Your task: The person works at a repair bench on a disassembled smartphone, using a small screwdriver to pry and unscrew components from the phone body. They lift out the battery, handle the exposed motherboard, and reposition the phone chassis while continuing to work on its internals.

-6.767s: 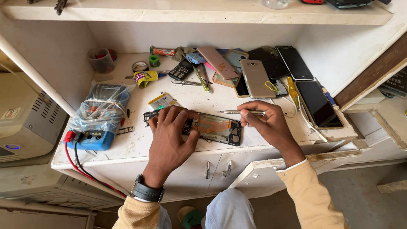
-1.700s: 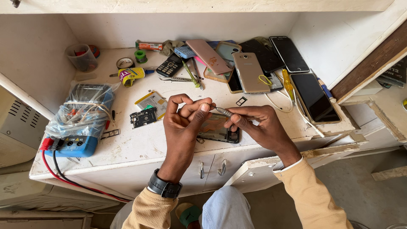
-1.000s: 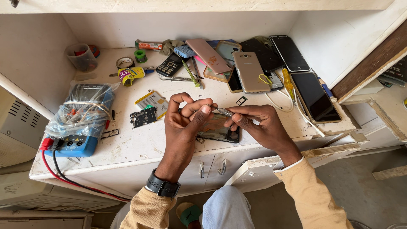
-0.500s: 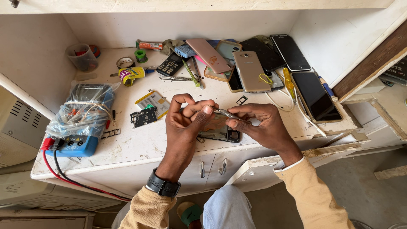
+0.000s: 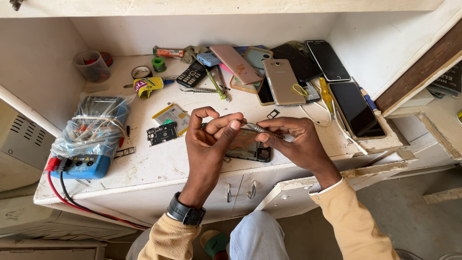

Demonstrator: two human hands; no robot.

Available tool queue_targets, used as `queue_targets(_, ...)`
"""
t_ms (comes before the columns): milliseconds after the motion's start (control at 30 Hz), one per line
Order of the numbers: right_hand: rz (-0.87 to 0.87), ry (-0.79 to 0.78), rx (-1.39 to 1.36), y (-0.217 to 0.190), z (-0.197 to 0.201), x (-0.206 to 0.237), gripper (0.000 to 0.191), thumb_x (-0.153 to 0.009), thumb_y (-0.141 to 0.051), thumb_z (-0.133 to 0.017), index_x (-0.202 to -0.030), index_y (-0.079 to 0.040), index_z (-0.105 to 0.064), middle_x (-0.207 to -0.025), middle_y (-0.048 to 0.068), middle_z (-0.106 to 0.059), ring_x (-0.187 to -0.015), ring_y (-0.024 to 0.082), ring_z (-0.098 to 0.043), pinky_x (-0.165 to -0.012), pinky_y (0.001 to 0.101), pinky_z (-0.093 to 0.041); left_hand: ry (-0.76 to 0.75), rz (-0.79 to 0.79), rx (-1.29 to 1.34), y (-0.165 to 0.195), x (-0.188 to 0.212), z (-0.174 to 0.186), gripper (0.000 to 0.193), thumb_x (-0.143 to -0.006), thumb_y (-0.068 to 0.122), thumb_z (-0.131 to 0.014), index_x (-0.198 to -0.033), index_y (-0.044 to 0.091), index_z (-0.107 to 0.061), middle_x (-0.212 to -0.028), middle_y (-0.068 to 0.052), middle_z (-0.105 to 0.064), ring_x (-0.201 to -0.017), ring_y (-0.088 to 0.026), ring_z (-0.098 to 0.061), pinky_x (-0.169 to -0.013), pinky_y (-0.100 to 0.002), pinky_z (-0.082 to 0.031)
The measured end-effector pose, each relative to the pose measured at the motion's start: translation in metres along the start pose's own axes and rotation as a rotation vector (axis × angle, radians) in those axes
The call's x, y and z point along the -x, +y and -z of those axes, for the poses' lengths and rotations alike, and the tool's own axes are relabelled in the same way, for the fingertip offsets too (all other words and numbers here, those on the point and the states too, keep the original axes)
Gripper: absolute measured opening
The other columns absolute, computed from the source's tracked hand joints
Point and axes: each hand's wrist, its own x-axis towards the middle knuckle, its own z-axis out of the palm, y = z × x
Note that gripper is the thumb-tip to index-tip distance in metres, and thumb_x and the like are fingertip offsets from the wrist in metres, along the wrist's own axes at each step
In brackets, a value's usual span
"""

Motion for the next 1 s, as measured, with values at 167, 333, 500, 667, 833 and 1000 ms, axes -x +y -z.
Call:
queue_targets(167, -0.025, 0.037, 0.025, -0.001, -0.001, 0.0, 0.035, -0.086, -0.018, -0.081, -0.117, -0.001, -0.076, -0.097, 0.007, -0.078, -0.082, 0.01, -0.073, -0.071, 0.0257, -0.063, 0.001, -0.032, -0.029, 0.0, 0.0, 0.0, 0.033, -0.095, 0.0, -0.07, -0.116, 0.006, -0.045, -0.115, -0.023, -0.076, -0.102, -0.018, -0.075, -0.085, -0.03, -0.062)
queue_targets(333, 0.009, 0.036, 0.042, -0.002, -0.002, 0.0, 0.035, -0.087, -0.019, -0.081, -0.117, -0.001, -0.076, -0.097, 0.007, -0.079, -0.081, 0.01, -0.073, -0.069, 0.0256, -0.062, 0.029, -0.048, -0.027, 0.0, 0.002, -0.001, 0.032, -0.096, 0.001, -0.069, -0.117, 0.005, -0.045, -0.113, -0.022, -0.076, -0.104, -0.019, -0.075, -0.087, -0.03, -0.062)
queue_targets(500, -0.01, 0.042, 0.059, -0.003, -0.002, 0.001, 0.035, -0.086, -0.021, -0.082, -0.116, -0.002, -0.077, -0.093, 0.008, -0.08, -0.076, 0.01, -0.073, -0.068, 0.0255, -0.062, 0.049, -0.096, -0.028, -0.003, 0.001, -0.005, 0.031, -0.096, 0.001, -0.07, -0.114, 0.004, -0.044, -0.11, -0.023, -0.077, -0.105, -0.02, -0.075, -0.085, -0.029, -0.061)
queue_targets(667, -0.005, 0.023, 0.056, -0.003, -0.001, 0.0, 0.036, -0.086, -0.022, -0.082, -0.116, -0.002, -0.077, -0.093, 0.008, -0.08, -0.076, 0.01, -0.073, -0.068, 0.0254, -0.062, 0.049, -0.129, -0.079, -0.003, 0.005, -0.006, 0.03, -0.098, 0.001, -0.069, -0.113, 0.004, -0.044, -0.11, -0.024, -0.077, -0.106, -0.021, -0.076, -0.087, -0.028, -0.061)
queue_targets(833, -0.015, 0.031, 0.061, -0.003, -0.001, 0.0, 0.036, -0.086, -0.021, -0.082, -0.116, -0.002, -0.077, -0.094, 0.008, -0.08, -0.077, 0.01, -0.074, -0.068, 0.0259, -0.063, 0.048, -0.087, -0.113, -0.002, 0.006, -0.009, 0.03, -0.096, 0.0, -0.068, -0.114, 0.004, -0.044, -0.11, -0.024, -0.077, -0.106, -0.021, -0.076, -0.081, -0.028, -0.062)
queue_targets(1000, -0.002, 0.03, 0.04, 0.0, -0.001, 0.0, 0.035, -0.087, -0.018, -0.081, -0.117, -0.001, -0.076, -0.097, 0.008, -0.08, -0.08, 0.01, -0.074, -0.07, 0.0264, -0.063, 0.03, -0.096, -0.097, 0.0, 0.007, -0.01, 0.036, -0.097, -0.001, -0.068, -0.121, 0.004, -0.041, -0.115, -0.025, -0.075, -0.109, -0.022, -0.075, -0.088, -0.031, -0.063)
